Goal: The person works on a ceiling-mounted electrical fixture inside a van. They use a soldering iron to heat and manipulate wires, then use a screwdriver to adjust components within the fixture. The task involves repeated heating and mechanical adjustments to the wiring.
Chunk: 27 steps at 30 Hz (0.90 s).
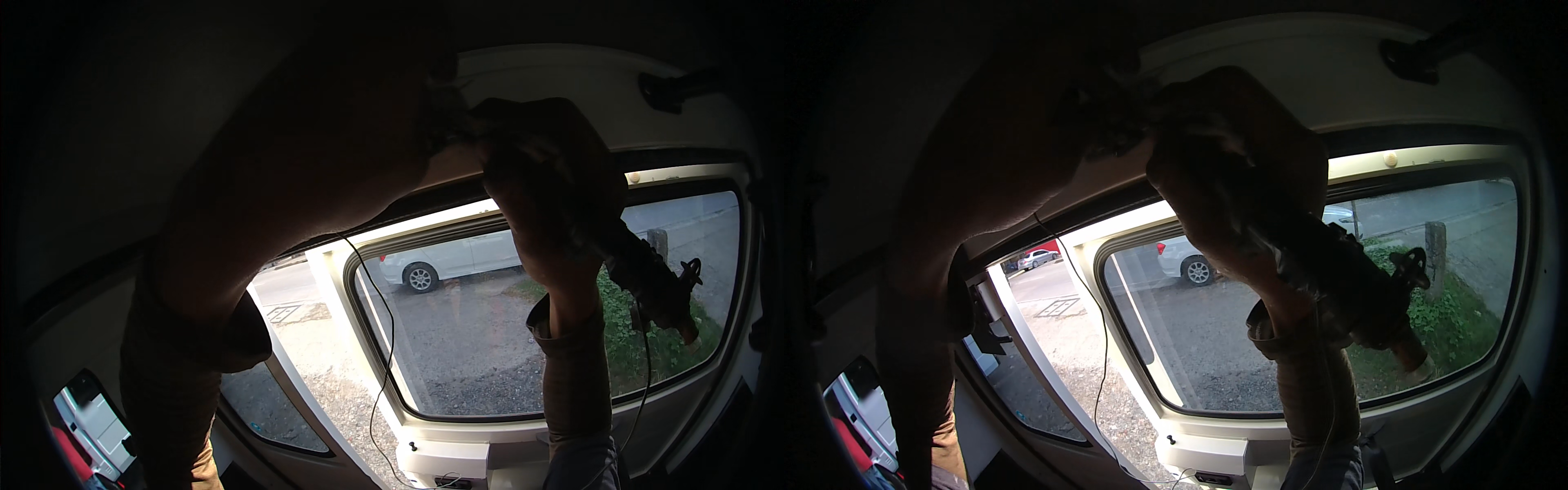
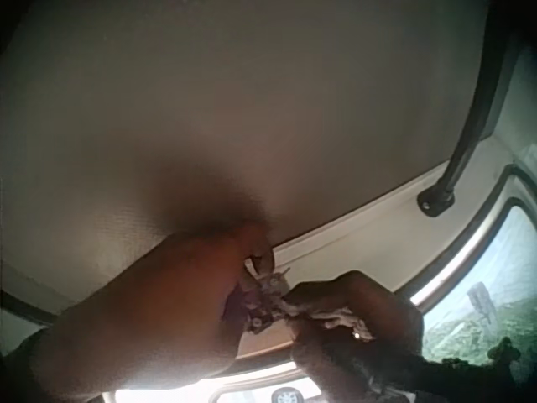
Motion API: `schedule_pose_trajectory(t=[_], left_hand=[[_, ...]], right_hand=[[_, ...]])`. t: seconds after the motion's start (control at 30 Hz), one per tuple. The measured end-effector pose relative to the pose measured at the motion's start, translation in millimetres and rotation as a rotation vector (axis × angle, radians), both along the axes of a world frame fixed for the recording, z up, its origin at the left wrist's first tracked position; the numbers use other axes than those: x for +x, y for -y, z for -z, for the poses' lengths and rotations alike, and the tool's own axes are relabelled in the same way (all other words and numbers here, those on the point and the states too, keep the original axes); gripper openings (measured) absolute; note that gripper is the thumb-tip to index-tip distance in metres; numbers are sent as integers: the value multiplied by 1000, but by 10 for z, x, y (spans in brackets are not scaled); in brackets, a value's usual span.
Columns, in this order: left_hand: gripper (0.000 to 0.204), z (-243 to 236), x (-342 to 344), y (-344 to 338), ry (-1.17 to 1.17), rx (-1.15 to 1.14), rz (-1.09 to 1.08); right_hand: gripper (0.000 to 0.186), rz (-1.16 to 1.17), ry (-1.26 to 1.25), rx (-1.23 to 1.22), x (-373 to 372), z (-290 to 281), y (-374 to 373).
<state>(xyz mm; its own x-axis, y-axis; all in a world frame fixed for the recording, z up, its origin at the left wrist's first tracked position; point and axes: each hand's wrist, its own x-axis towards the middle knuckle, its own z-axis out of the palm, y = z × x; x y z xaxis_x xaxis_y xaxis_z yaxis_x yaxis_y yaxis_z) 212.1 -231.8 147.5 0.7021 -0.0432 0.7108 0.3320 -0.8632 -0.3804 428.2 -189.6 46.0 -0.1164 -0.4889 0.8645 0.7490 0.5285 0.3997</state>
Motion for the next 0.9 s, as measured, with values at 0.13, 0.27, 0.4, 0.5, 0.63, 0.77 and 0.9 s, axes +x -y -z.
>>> schedule_pose_trajectory(t=[0.13,0.27,0.4,0.5,0.63,0.77,0.9], left_hand=[[22,132,102,33,74,167,-111],[22,92,101,26,15,108,-86],[20,34,59,16,-34,58,9],[18,-27,15,26,-51,-4,9],[18,27,20,-33,-32,209,-11],[18,10,29,-147,-7,215,-27],[24,22,74,-335,38,357,62]], right_hand=[[23,3,4,-5,11,7,13],[23,5,3,-12,18,4,20],[23,0,4,-16,3,1,31],[23,-3,4,-17,-15,-10,38],[23,-5,1,-19,-28,-22,54],[23,-10,-2,-16,-42,-33,63],[23,-9,-4,-16,-60,-36,66]])
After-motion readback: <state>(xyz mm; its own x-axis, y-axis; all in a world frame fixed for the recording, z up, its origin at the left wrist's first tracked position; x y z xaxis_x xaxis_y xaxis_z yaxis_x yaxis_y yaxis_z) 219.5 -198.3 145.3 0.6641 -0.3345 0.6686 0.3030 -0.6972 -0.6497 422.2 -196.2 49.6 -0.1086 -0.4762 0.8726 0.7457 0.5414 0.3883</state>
